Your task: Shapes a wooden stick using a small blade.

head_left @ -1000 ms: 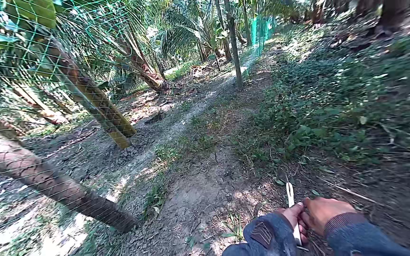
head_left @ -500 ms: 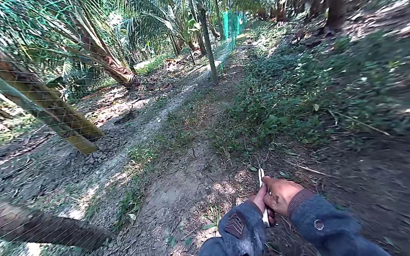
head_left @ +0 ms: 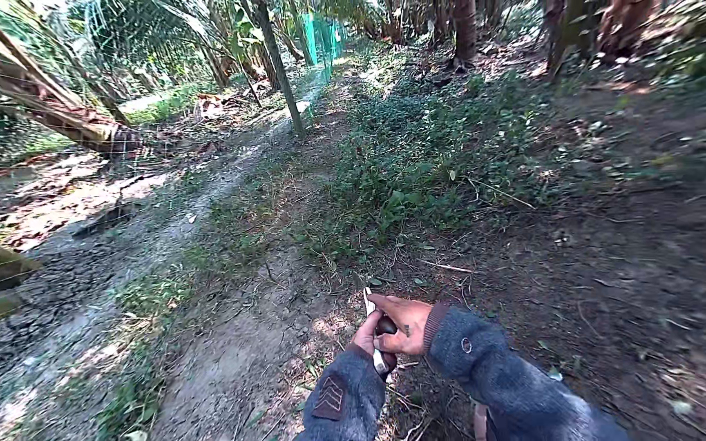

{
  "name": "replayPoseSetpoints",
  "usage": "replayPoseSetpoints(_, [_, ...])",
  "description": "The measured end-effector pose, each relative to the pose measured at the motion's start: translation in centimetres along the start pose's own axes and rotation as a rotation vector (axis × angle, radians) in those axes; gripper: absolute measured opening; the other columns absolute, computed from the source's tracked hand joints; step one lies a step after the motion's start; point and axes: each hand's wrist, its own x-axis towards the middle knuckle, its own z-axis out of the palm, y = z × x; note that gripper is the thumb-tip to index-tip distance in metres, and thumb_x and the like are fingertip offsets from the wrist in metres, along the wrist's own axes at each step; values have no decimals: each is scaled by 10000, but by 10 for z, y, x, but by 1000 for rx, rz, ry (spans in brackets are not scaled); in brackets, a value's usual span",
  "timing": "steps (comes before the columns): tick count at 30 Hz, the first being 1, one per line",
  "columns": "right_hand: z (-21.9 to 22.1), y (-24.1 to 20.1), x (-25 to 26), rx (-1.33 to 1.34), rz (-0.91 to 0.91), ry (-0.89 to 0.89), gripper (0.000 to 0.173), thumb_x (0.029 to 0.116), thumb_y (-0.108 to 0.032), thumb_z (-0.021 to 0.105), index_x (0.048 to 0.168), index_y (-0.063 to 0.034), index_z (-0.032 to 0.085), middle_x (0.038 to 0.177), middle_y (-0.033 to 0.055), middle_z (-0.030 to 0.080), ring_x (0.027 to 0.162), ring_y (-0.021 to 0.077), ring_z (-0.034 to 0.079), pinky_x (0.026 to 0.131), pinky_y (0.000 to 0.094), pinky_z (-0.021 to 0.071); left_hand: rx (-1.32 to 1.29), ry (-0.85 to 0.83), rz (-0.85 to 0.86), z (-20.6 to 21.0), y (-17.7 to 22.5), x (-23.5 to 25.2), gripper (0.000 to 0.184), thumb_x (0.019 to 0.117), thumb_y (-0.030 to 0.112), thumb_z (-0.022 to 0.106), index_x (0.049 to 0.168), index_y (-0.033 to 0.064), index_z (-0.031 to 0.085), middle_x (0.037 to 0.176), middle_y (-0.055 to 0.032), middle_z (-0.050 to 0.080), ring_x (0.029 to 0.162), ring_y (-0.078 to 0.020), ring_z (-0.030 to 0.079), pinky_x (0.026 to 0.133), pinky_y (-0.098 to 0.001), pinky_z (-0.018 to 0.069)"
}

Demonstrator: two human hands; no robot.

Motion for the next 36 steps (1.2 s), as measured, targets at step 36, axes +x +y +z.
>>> replayPoseSetpoints(36, [2,-24,-12,-67,-319,239,505,890,-318,691,1353,-120,650,1268,145,665,1123,302,677,942,538,557,128,27,345,-1,12,-37,344,1080,121,375,852,80,628,670,-46,654,574,-104,638,538,-252,545])
